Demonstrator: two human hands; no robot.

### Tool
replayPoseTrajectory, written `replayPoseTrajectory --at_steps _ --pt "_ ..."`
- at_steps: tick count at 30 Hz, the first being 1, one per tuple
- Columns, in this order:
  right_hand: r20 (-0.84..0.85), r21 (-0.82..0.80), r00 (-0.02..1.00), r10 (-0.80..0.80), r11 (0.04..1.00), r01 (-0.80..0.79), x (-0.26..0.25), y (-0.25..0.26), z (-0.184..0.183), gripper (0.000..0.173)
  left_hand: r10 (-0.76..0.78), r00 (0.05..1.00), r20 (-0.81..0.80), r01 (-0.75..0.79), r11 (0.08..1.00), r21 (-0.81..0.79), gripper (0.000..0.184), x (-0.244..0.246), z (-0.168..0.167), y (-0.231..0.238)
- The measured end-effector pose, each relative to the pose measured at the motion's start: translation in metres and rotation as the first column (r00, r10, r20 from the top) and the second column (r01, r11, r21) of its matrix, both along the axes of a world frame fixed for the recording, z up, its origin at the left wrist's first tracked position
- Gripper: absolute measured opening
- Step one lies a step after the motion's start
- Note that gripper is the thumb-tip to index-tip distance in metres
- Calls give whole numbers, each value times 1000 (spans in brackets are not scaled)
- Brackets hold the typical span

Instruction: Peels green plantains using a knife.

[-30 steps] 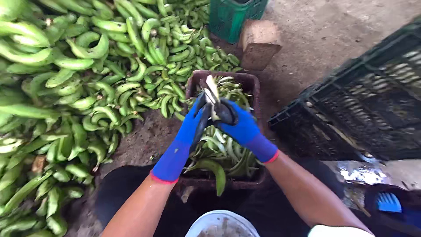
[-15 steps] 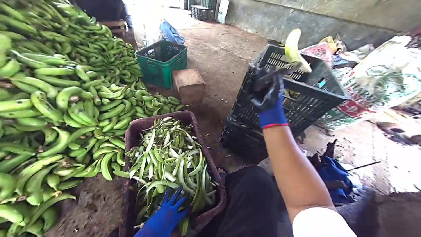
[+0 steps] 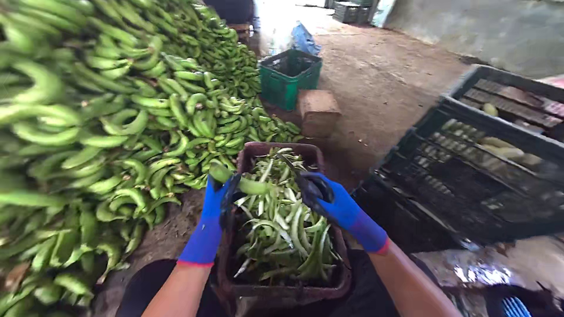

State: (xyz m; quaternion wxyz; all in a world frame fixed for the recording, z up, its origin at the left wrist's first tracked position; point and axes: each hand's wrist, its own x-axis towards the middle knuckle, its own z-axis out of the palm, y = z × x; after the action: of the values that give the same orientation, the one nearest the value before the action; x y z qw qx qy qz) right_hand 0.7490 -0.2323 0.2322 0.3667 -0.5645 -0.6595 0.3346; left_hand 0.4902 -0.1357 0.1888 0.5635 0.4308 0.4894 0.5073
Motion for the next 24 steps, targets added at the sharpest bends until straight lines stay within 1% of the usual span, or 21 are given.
replayPoseTrajectory --at_steps 2,3,4,6,7,9,10,11,13,14,15,16,17,18,19,20,21,22,24 --pt "49 23 995 89 996 -90 -20 1 -9 50 84 990 116 -78 995 -59 55 2 1 9" --pt "80 4 992 95 995 -95 -27 4 -12 51 83 987 137 -77 996 -53 54 4 3 10" --pt "105 -28 992 74 997 -71 -32 9 -15 51 63 991 122 -60 998 -30 55 7 6 9" --pt "134 -124 991 -14 992 31 -38 20 -17 49 4 1000 8 -4 998 55 54 11 10 5" --pt "151 -182 987 -56 980 84 -38 26 -17 48 -15 996 -88 24 995 102 54 12 10 4" --pt "180 -279 980 -90 950 139 -36 35 -15 47 -5 943 -334 74 978 193 55 11 6 4" --pt "183 -278 978 -101 949 150 -36 37 -15 47 15 902 -431 93 969 230 56 9 5 4" --pt "173 -216 977 -126 963 162 -37 35 -17 45 39 867 -497 103 962 255 56 8 4 5" --pt "108 28 977 -185 983 183 -42 26 -22 44 96 820 -565 98 948 304 55 7 3 6" --pt "93 112 977 -192 977 182 -43 22 -24 45 120 810 -574 97 938 333 55 6 2 6" --pt "128 99 975 -184 980 172 -44 20 -25 45 131 813 -568 101 928 359 56 5 2 6" --pt "223 -54 964 -145 986 161 -43 20 -25 44 129 823 -553 109 920 377 56 3 2 6" --pt "323 -321 946 -38 936 147 -40 25 -24 45 105 844 -526 124 916 381 56 1 2 6" --pt "361 -529 930 73 837 139 -37 34 -29 47 58 871 -487 147 916 373 56 -2 3 6" --pt "352 -618 927 129 776 126 -34 39 -34 48 -12 900 -437 175 926 334 55 -5 7 8" --pt "312 -612 943 121 784 102 -30 39 -36 47 -101 924 -369 211 940 270 54 -8 11 12" --pt "269 -543 959 86 836 78 -25 36 -36 46 -183 939 -290 249 945 211 53 -11 12 13" --pt "230 -440 972 54 896 54 -20 33 -37 45 -240 943 -230 283 943 176 52 -14 11 15" --pt "197 -242 979 60 970 -11 -10 29 -42 47 -296 931 -212 329 933 146 50 -20 10 18"
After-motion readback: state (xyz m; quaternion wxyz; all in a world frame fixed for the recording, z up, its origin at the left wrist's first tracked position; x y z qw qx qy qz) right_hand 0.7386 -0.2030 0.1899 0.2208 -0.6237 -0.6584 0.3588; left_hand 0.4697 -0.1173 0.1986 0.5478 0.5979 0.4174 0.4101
